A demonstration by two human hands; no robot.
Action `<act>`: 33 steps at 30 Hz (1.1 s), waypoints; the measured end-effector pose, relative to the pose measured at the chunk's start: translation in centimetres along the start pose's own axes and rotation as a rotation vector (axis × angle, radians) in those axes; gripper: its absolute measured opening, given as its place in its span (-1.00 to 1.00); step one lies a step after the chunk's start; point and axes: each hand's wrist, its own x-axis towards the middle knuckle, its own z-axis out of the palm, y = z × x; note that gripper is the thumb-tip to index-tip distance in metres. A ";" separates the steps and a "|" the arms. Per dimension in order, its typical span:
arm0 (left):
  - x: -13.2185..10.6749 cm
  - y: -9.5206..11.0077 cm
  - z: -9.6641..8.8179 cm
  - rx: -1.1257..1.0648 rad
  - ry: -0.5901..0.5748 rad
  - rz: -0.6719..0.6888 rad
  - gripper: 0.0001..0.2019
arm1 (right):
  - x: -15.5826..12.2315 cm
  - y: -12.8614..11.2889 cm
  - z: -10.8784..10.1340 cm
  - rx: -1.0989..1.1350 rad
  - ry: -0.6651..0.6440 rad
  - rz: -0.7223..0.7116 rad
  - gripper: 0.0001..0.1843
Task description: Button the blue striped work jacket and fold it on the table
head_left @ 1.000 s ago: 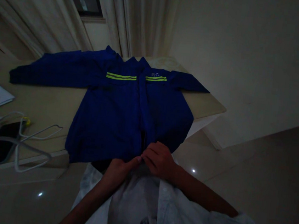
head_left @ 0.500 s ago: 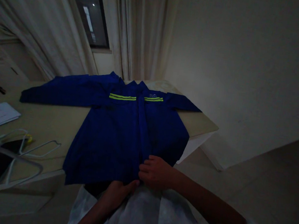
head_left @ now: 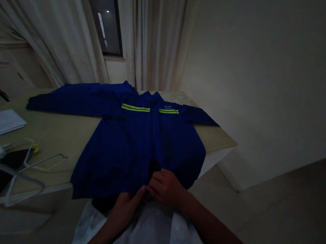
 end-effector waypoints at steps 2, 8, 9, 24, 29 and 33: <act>-0.2 -0.2 -0.2 0.072 -0.037 0.007 -0.43 | -0.1 -0.1 0.0 -0.001 0.048 -0.055 -0.67; -0.4 -0.7 -0.3 0.307 -0.008 0.098 -0.43 | -0.7 -0.3 -0.1 -0.031 0.069 -0.137 -0.66; -0.4 -0.7 -0.3 0.325 -0.009 0.118 -0.43 | -0.7 -0.2 -0.2 -0.024 0.065 -0.129 -0.66; -1.3 0.8 -0.9 0.316 -0.254 -0.020 -0.42 | -0.6 1.9 -0.4 0.427 0.090 0.366 -0.71; -1.3 0.4 -0.5 0.314 -0.210 -0.045 -0.42 | 0.1 2.6 -1.5 0.251 -0.065 0.291 -0.73; -1.1 -0.1 -0.2 0.303 -0.166 0.034 -0.44 | 2.5 5.4 -2.6 0.134 -0.181 0.279 -0.75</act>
